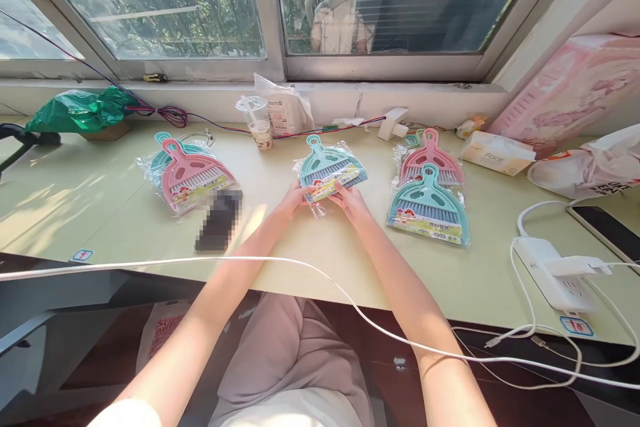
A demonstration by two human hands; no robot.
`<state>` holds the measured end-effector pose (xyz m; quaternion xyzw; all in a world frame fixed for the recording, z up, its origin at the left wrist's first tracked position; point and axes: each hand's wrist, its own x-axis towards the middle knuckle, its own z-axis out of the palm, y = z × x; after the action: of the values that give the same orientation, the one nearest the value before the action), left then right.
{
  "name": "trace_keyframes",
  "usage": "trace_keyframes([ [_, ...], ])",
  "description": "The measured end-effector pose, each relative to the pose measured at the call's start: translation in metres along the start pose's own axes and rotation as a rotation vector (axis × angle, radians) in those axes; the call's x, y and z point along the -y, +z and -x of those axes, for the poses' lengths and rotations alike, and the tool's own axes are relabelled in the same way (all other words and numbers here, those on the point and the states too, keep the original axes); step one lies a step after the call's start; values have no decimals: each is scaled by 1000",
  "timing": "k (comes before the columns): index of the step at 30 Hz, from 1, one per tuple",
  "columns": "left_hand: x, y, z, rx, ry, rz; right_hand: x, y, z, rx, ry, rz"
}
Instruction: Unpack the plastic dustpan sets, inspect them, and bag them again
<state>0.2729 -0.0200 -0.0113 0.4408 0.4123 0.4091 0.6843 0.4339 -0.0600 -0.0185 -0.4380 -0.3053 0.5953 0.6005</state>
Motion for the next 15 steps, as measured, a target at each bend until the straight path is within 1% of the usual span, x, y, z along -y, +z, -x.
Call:
trace_keyframes([
  [3, -3, -4, -2, 26, -24, 21, 9, -1, 4, 18, 20, 91],
  [6, -6, -7, -2, 47, -12, 20, 13, -1, 8, 27, 8, 110],
  [8, -8, -10, -3, 26, 3, 17, 14, -2, 9, 63, 9, 97],
  [10, -9, -14, -6, -19, 14, 29, 15, -4, 8, 122, 20, 147],
  [11, -9, -17, -8, -47, 17, 40, 15, -5, 8, 150, 22, 222],
  [12, -10, -21, -10, -78, 22, 56, 15, -6, 9, 161, 9, 345],
  [13, -11, -26, -13, -113, 27, 75, 15, -7, 10, 147, -32, 516],
  [14, -12, -31, -15, -158, 29, 95, 15, -8, 11, 102, -106, 723],
  [15, -13, -37, -17, -204, 27, 115, 15, -8, 13, 33, -208, 945],
])
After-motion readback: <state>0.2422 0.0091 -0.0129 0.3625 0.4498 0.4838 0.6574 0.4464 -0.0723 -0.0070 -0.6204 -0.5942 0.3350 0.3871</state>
